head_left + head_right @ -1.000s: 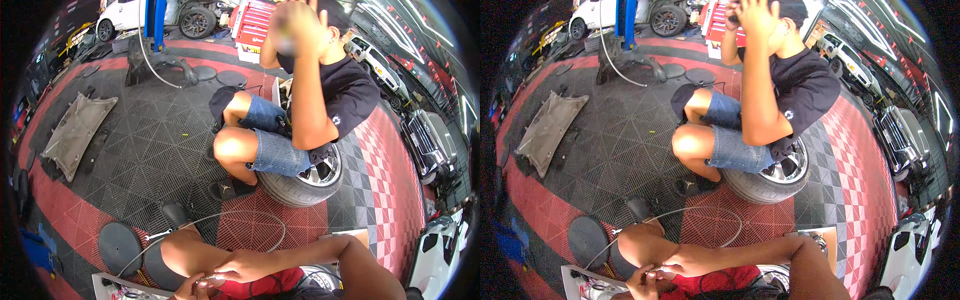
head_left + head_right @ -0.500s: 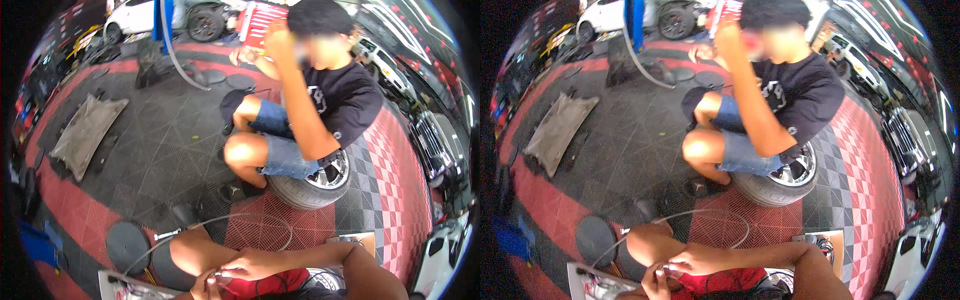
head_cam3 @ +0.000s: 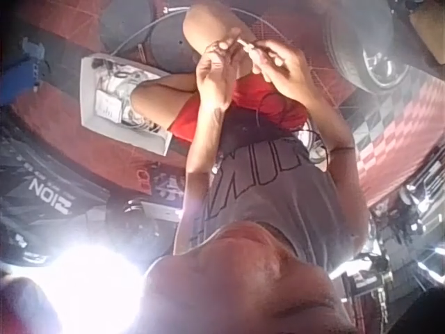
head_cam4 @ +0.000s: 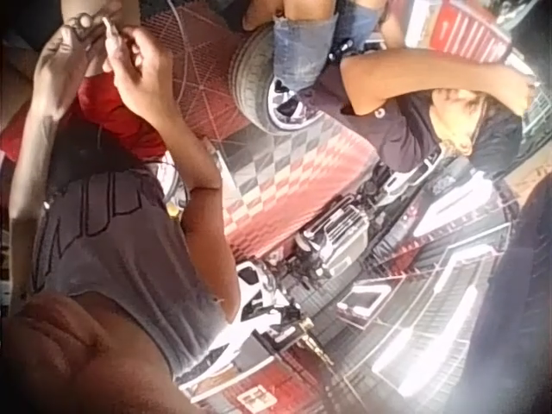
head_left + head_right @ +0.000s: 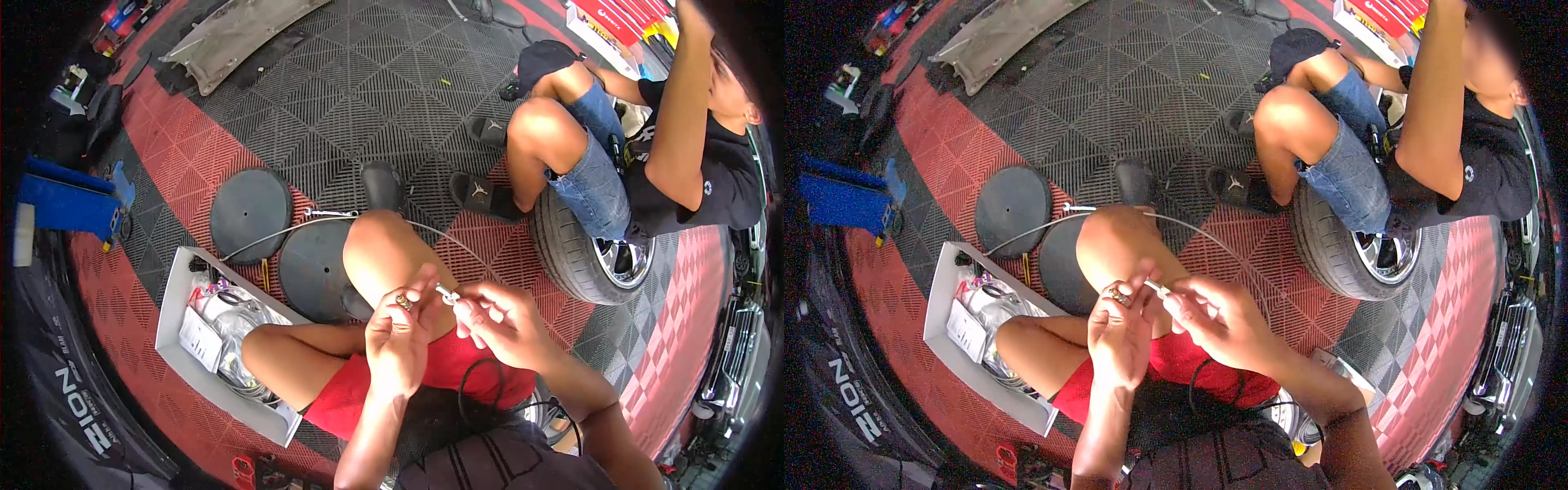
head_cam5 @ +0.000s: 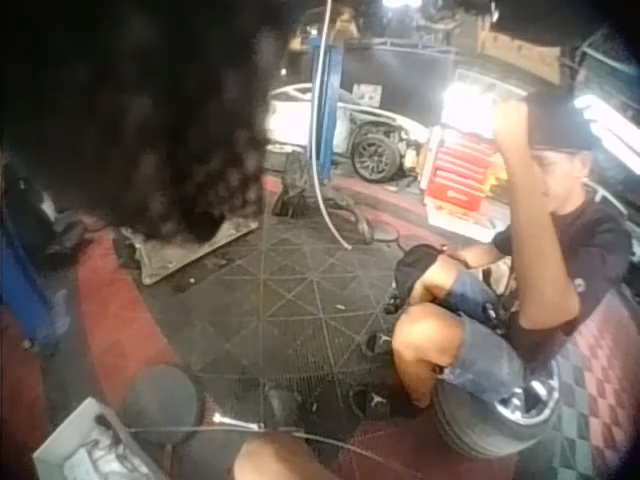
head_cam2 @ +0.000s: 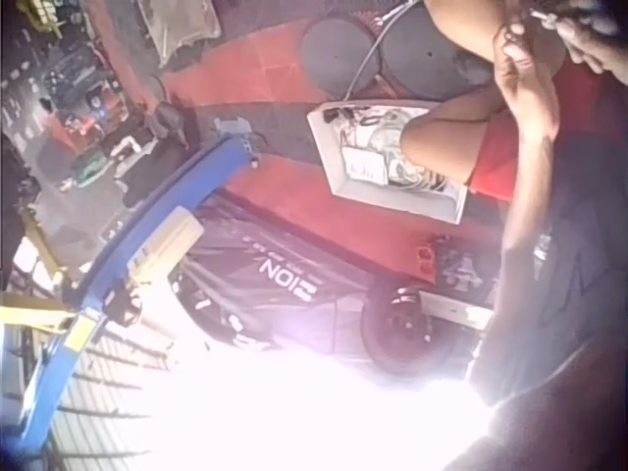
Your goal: The recorder is assembling or connecting components of a coaxial-style cable.
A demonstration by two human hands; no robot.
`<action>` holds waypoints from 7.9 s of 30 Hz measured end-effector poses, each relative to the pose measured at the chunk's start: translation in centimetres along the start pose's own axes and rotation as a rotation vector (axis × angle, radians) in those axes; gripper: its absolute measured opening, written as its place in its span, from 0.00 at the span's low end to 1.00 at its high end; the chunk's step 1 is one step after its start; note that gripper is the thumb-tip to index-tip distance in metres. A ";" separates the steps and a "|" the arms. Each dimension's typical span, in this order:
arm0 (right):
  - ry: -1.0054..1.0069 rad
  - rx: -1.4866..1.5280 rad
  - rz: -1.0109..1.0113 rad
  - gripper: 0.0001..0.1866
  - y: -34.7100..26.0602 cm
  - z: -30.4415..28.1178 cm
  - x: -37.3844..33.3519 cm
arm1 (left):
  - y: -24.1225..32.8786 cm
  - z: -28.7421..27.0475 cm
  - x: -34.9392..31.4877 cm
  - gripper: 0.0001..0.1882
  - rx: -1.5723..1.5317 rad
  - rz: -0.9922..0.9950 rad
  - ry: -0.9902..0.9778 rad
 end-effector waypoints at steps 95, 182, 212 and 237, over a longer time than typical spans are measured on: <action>0.447 -0.509 -1.103 0.03 -4.7 6.7 20.6 | 17.6 12.4 8.4 0.12 0.595 1.028 -0.365; -0.332 -0.271 -0.353 0.10 -2.8 -1.1 6.0 | 11.5 3.8 2.0 0.12 1.671 0.468 -0.399; -0.480 -0.489 -0.427 0.16 0.9 -0.6 6.6 | 8.3 0.9 2.7 0.11 1.995 0.426 -0.678; -0.722 -0.329 0.306 0.11 0.6 -0.1 9.6 | 7.8 0.5 3.3 0.10 2.130 0.684 -0.708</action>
Point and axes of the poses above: each hand's wrist, its own x-axis towards the middle knuckle, its own z-axis out of the palm, y = z × x, the point moved 3 cm from there along x, towards the middle knuckle, and after that the axes turned 1 degree about y, right-handed, at the moved point
